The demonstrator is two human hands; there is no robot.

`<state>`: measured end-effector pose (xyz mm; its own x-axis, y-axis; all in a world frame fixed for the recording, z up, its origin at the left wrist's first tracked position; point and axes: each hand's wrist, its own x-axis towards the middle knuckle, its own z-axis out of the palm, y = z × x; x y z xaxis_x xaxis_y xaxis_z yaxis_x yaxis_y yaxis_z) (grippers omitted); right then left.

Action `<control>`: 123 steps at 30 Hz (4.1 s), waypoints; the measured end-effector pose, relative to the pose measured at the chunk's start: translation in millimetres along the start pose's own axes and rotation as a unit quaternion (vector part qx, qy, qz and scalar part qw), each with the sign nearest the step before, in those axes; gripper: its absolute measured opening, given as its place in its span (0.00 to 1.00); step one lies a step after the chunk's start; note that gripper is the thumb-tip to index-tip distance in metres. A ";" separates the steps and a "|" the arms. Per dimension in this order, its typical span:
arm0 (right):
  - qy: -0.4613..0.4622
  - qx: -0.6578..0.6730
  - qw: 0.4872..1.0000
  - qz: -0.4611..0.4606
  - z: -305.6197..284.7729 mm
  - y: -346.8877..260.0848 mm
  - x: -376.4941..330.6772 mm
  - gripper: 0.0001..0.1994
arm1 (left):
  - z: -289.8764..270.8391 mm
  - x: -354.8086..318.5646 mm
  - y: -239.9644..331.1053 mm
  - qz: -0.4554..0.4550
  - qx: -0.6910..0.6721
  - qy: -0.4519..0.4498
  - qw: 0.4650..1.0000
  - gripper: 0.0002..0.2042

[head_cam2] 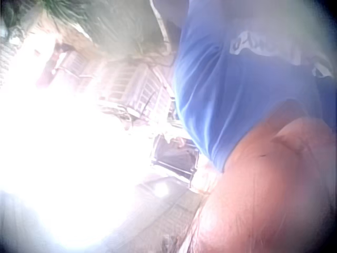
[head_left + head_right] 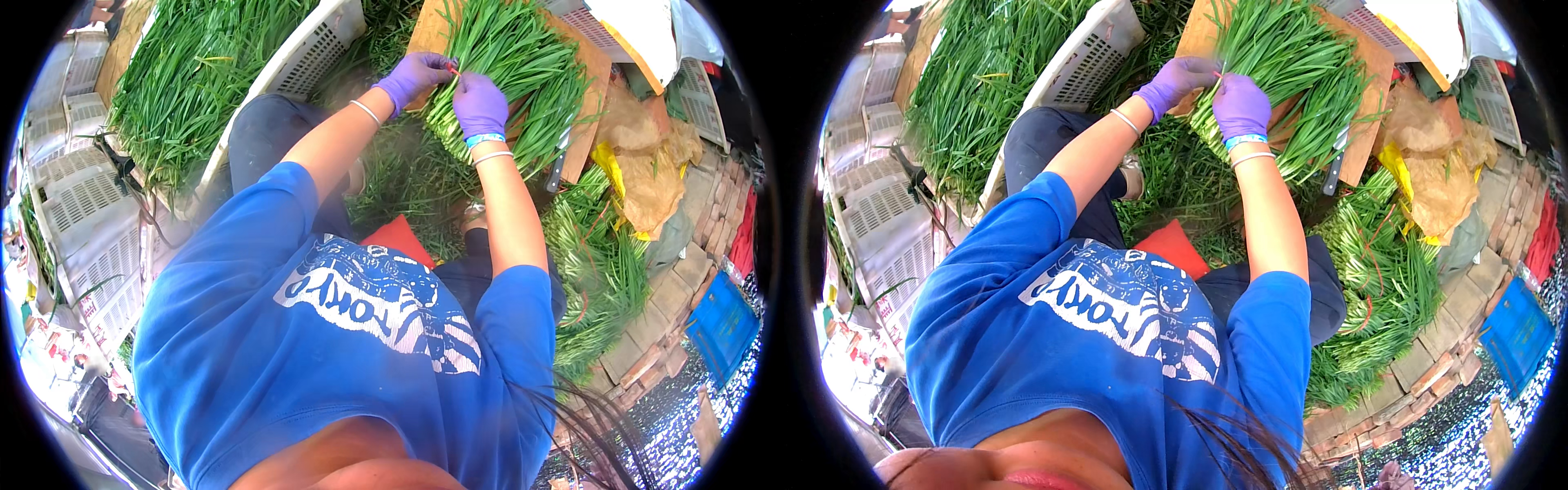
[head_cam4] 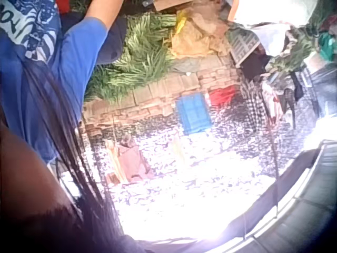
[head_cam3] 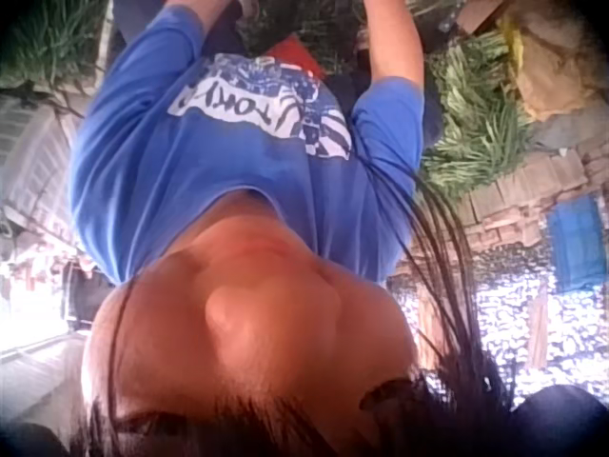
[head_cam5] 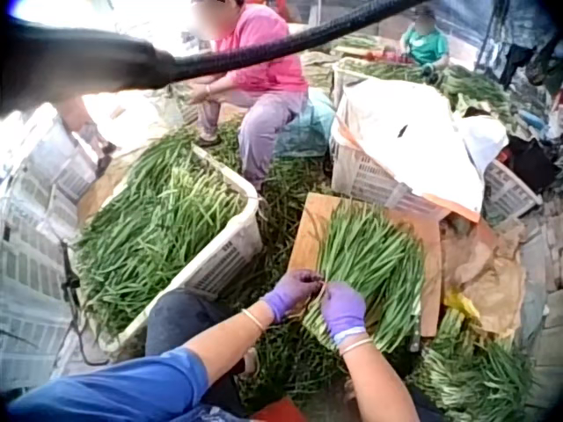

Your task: The person bundles green chives by hand, gathering a handful of stalks, aligning the ends on a wooden board, and securing them with a red tie.

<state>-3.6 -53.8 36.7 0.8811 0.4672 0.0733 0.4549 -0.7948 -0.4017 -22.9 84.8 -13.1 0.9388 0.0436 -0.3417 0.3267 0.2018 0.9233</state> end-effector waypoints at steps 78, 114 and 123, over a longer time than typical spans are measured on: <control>-0.079 0.077 0.991 0.080 -8.3 -10.1 14.3 0.11 | 25.0 -12.4 6.4 0.097 0.213 0.142 0.962 0.29; -0.260 -0.015 0.965 -0.038 -12.8 14.2 32.4 0.14 | -20.8 9.5 -10.0 -0.101 -0.270 -0.116 0.951 0.08; -0.227 -0.007 0.974 -0.019 -15.0 7.3 29.4 0.13 | -14.6 11.7 -16.3 0.013 0.073 -0.063 0.995 0.11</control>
<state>27.6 -51.6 49.6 0.7171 0.6165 -0.3251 0.4903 -0.7777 -0.3934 -18.8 96.3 -34.7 0.9502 -0.0788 -0.3016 0.3063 0.0575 0.9502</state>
